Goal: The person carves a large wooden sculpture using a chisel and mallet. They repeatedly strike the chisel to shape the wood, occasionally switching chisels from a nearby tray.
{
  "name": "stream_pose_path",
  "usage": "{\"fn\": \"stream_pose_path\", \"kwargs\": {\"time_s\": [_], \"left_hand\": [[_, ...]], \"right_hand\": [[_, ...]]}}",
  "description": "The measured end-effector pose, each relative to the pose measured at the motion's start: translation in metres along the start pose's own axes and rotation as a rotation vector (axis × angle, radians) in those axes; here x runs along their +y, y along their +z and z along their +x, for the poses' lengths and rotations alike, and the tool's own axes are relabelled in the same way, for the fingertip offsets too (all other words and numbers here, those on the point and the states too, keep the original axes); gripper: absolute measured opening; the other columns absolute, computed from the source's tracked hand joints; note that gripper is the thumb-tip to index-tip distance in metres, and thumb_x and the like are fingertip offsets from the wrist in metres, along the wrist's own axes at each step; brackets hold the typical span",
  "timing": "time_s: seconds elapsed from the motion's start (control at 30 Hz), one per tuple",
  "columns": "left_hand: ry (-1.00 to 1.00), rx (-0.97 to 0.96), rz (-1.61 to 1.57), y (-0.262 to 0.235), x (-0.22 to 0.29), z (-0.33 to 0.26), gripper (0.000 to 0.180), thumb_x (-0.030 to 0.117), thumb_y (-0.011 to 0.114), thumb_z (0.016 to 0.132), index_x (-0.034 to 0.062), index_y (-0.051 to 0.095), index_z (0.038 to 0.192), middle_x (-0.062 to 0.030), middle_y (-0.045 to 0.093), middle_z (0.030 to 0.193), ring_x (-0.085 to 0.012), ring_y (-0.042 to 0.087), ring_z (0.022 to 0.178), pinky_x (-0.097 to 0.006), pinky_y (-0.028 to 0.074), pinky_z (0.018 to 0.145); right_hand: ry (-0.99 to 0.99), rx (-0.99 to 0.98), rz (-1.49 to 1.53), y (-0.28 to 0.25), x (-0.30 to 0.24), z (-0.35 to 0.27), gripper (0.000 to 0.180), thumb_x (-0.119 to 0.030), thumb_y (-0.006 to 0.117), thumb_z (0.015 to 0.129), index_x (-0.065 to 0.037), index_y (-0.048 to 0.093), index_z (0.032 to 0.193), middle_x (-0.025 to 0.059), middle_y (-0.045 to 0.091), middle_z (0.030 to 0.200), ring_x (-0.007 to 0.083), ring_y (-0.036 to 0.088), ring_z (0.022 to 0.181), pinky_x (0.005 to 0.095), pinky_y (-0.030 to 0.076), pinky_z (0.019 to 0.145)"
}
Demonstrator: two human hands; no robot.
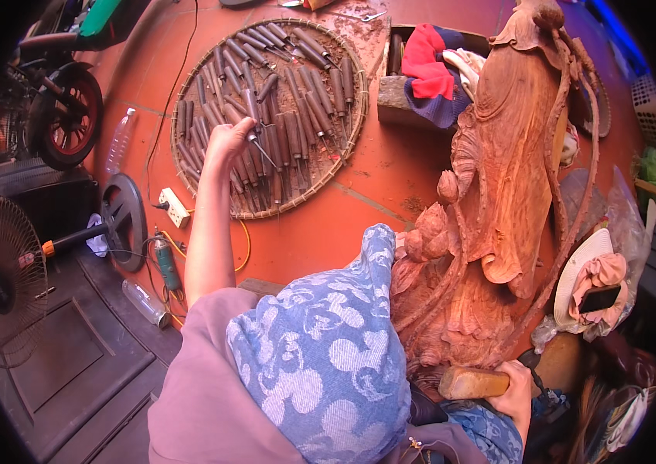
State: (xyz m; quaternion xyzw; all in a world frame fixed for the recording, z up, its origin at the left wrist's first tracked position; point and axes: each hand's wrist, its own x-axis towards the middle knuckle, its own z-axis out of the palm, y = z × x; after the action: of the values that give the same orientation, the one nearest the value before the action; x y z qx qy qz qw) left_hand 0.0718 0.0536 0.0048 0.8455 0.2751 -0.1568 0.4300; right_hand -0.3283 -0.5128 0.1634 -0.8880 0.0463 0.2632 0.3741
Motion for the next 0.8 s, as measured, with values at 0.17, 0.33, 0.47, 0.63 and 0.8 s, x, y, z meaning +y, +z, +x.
{"fn": "stream_pose_path", "kwargs": {"time_s": [0.17, 0.33, 0.47, 0.63, 0.8], "left_hand": [[0.079, -0.03, 0.082, 0.039, 0.024, -0.026, 0.044, 0.041, 0.075, 0.082, -0.0017, 0.076, 0.091, -0.0076, 0.07, 0.074, -0.0153, 0.062, 0.063, -0.032, 0.047, 0.058], [0.08, -0.004, 0.378, 0.09, 0.03, -0.036, 0.055, 0.044, 0.08, 0.071, -0.0079, 0.073, 0.085, -0.0228, 0.073, 0.081, -0.0301, 0.074, 0.079, -0.041, 0.056, 0.075], [0.135, 0.135, 0.425, 0.115, 0.015, -0.027, 0.056, 0.042, 0.084, 0.07, -0.0086, 0.071, 0.09, -0.0271, 0.072, 0.094, -0.0387, 0.072, 0.093, -0.045, 0.057, 0.086], [0.242, 0.282, 0.392, 0.118, 0.006, -0.038, 0.067, 0.055, 0.08, 0.076, -0.0009, 0.055, 0.105, -0.0231, 0.071, 0.099, -0.0401, 0.069, 0.095, -0.047, 0.053, 0.086], [0.184, 0.391, 0.239, 0.103, -0.015, -0.033, 0.055, 0.053, 0.074, 0.083, 0.004, 0.061, 0.103, -0.0206, 0.072, 0.096, -0.0374, 0.07, 0.092, -0.046, 0.053, 0.085]], "right_hand": [[0.032, -0.005, -0.022, -0.002, -0.003, 0.0, 0.033, -0.015, 0.082, 0.049, -0.004, 0.061, 0.072, 0.0157, 0.064, 0.07, 0.0377, 0.064, 0.069, 0.0412, 0.048, 0.068], [0.06, 0.015, -0.035, 0.001, -0.004, -0.002, 0.034, -0.015, 0.084, 0.05, -0.004, 0.061, 0.071, 0.0159, 0.063, 0.069, 0.0385, 0.062, 0.068, 0.0417, 0.048, 0.064], [0.083, 0.021, -0.019, 0.004, -0.005, -0.003, 0.035, -0.014, 0.084, 0.05, -0.002, 0.06, 0.072, 0.0165, 0.063, 0.069, 0.0385, 0.063, 0.07, 0.0407, 0.048, 0.064], [0.088, 0.011, -0.064, 0.001, -0.01, 0.001, 0.035, -0.013, 0.083, 0.05, -0.001, 0.059, 0.072, 0.0173, 0.061, 0.067, 0.038, 0.063, 0.069, 0.0405, 0.048, 0.064], [0.107, 0.006, -0.026, 0.001, -0.002, -0.002, 0.034, -0.013, 0.083, 0.05, 0.0, 0.059, 0.071, 0.017, 0.058, 0.064, 0.0373, 0.061, 0.065, 0.0394, 0.047, 0.062]]}}
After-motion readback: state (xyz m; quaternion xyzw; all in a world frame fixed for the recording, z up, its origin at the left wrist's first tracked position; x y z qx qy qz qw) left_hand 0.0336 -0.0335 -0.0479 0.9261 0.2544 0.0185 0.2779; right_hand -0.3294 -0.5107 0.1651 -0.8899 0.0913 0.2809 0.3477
